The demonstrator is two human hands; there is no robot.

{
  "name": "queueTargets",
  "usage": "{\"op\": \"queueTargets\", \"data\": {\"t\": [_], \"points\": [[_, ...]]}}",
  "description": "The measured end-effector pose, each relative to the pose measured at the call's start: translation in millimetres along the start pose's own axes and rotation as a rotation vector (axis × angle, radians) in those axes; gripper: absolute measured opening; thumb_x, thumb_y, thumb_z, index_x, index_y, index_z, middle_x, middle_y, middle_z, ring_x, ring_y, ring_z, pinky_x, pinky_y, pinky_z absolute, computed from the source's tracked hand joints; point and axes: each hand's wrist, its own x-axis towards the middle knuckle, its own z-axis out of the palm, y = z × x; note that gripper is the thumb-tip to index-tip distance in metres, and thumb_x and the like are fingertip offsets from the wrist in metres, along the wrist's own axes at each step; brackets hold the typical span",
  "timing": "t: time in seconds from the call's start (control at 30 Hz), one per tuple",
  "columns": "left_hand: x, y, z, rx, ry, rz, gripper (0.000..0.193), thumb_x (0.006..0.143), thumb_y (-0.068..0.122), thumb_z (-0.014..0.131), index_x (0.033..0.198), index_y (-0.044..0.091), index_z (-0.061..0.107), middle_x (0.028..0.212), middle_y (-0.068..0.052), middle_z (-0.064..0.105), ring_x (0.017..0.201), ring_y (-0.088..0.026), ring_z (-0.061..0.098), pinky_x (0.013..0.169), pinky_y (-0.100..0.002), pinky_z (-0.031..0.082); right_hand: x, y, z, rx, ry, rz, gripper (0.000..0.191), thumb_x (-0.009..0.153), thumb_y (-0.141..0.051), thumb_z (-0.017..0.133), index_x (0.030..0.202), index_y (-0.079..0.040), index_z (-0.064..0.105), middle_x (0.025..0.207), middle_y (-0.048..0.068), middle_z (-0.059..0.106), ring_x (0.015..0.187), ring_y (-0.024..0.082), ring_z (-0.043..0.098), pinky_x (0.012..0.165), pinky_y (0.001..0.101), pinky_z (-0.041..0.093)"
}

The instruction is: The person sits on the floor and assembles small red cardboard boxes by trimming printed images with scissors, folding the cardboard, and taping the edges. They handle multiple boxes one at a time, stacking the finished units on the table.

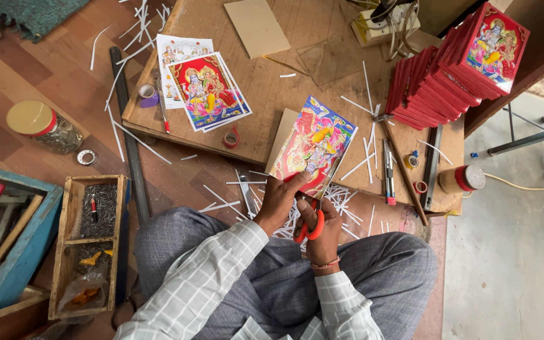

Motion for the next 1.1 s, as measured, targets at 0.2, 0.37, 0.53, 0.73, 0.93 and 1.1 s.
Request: {"op": "queueTargets", "data": {"t": [0.2,0.37,0.53,0.73,0.93,1.1], "points": [[4.3,-15.1,-9.3,0.076,0.007,-0.005,0.021,0.096,0.018,0.070,0.101,-0.002,0.072,0.089,0.000,0.071,0.075,-0.005,0.060,0.064,-0.026,0.048,-0.7,-0.9,0.4,0.037,0.016,0.010,0.022,0.087,-0.017,0.078,0.098,0.001,0.071,0.059,0.006,0.061,0.041,0.013,0.054,0.038,0.0268,0.043],[3.6,-24.4,-15.3,0.144,-0.014,-0.071,0.028,0.101,0.020,0.075,0.089,-0.005,0.072,0.076,-0.001,0.063,0.064,-0.006,0.051,0.055,-0.025,0.041,1.1,-7.1,-2.0,0.099,-0.008,-0.031,0.025,0.089,-0.022,0.077,0.097,-0.001,0.066,0.060,0.006,0.062,0.044,0.014,0.057,0.041,0.0279,0.047],[0.0,-16.3,-3.7,0.149,-0.041,-0.082,0.018,0.091,0.021,0.073,0.096,0.003,0.071,0.079,0.002,0.066,0.064,-0.004,0.055,0.055,-0.023,0.043,8.2,-12.7,-7.2,0.119,0.022,-0.055,0.027,0.091,-0.024,0.075,0.094,-0.001,0.061,0.059,0.008,0.062,0.042,0.017,0.058,0.040,0.0284,0.047],[-2.3,-10.5,0.4,0.163,-0.044,-0.108,0.019,0.094,0.020,0.073,0.097,0.001,0.070,0.080,0.002,0.066,0.067,-0.004,0.057,0.057,-0.023,0.045,9.6,-8.1,-7.0,0.073,0.061,-0.064,0.025,0.091,-0.020,0.076,0.092,0.001,0.062,0.057,0.008,0.060,0.040,0.017,0.055,0.038,0.0289,0.045],[-0.1,-13.5,-2.3,0.113,-0.070,-0.094,0.018,0.094,0.017,0.073,0.100,0.001,0.069,0.082,0.001,0.067,0.068,-0.005,0.058,0.058,-0.024,0.046,10.7,-6.4,-8.2,0.123,0.056,-0.050,0.026,0.091,-0.022,0.076,0.092,0.000,0.061,0.056,0.008,0.060,0.040,0.017,0.056,0.038,0.0294,0.046],[-1.5,-13.3,-3.7,0.142,-0.102,-0.095,0.019,0.093,0.015,0.072,0.102,0.001,0.066,0.083,0.001,0.065,0.067,-0.005,0.057,0.054,-0.023,0.043,13.5,-7.9,-12.2,0.175,0.085,-0.067,0.025,0.090,-0.025,0.074,0.095,-0.001,0.065,0.071,0.005,0.066,0.047,0.014,0.060,0.041,0.0287,0.049]]}}
